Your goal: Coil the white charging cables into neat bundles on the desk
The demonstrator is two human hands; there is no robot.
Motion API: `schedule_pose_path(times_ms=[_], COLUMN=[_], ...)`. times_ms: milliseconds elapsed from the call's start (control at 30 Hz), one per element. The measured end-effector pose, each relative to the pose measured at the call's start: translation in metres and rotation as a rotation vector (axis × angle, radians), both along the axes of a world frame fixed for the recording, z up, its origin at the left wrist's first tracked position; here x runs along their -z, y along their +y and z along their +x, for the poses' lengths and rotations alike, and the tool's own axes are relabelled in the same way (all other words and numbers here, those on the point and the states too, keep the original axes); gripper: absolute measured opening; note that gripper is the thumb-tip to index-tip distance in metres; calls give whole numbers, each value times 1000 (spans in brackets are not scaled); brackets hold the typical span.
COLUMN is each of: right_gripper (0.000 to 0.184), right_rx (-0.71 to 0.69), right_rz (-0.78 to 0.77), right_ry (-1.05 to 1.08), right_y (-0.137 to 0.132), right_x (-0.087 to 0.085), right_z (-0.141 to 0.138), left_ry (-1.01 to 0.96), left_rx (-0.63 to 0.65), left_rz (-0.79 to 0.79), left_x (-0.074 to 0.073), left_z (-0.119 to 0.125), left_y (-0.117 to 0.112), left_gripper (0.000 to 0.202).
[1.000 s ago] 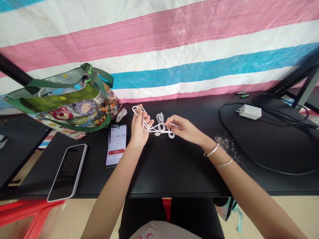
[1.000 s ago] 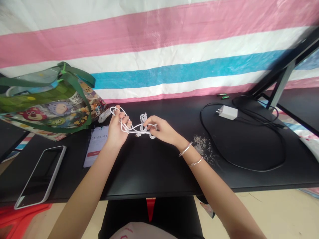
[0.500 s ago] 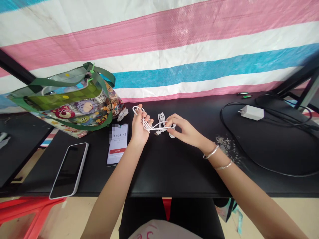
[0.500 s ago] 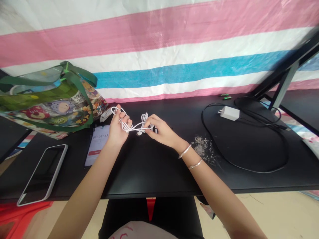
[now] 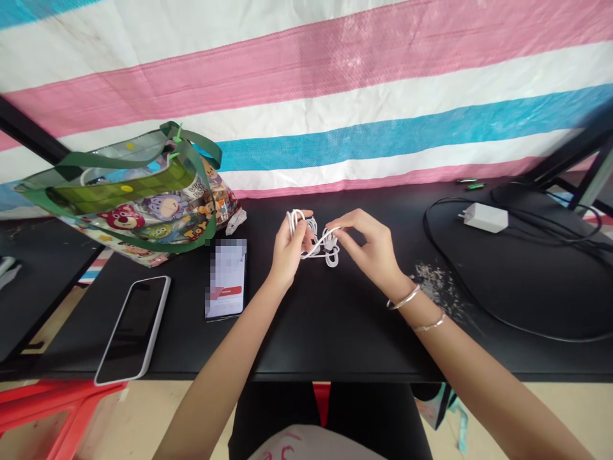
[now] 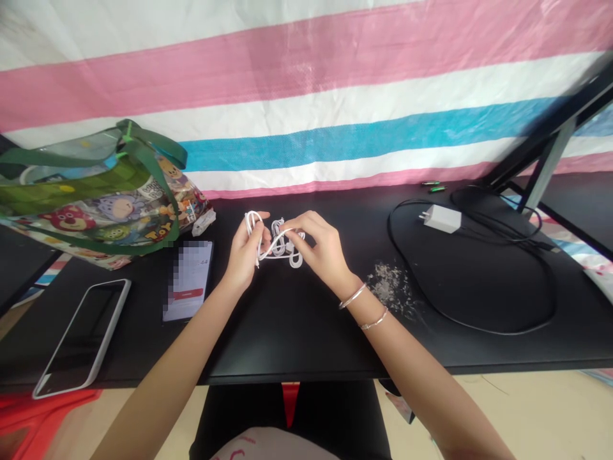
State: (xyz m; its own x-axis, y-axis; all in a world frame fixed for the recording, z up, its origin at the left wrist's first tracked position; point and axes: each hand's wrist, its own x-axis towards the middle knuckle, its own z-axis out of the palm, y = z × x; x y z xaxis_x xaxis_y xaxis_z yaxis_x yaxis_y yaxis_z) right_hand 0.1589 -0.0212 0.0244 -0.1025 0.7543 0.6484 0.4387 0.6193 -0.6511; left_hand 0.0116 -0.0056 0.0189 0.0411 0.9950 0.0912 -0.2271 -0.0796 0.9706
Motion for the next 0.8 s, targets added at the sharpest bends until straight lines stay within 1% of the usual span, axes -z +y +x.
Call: schedule_pose_path(times_ms=[100,200,400,467,533,667,800], right_gripper=[18,20,22,24,24,17,17], right_rx=[89,153,256,238,197,128,100], right_rz=[-6,-22,-68,-98,-164,-318,-388], right_ry=[89,245,640,758,857,1058,1231], right_y=[0,1,11,17,22,29,34], right_x=[1,0,-3,-1,2,6,8], right_z=[0,-1,10,17,22,29,37], left_ry=[105,190,205,221,241,247,218], left_rx=[70,102,121,129,147,179,172], left_rz=[27,21,37,58,76,87,86], left_x=[2,3,4,3,2,0,1], left_z=[0,-1,-5,-5,-6,-6,-7], left_y=[-1,0,1,0,0,0,2], left_gripper=[17,26,38,41,45,53,58])
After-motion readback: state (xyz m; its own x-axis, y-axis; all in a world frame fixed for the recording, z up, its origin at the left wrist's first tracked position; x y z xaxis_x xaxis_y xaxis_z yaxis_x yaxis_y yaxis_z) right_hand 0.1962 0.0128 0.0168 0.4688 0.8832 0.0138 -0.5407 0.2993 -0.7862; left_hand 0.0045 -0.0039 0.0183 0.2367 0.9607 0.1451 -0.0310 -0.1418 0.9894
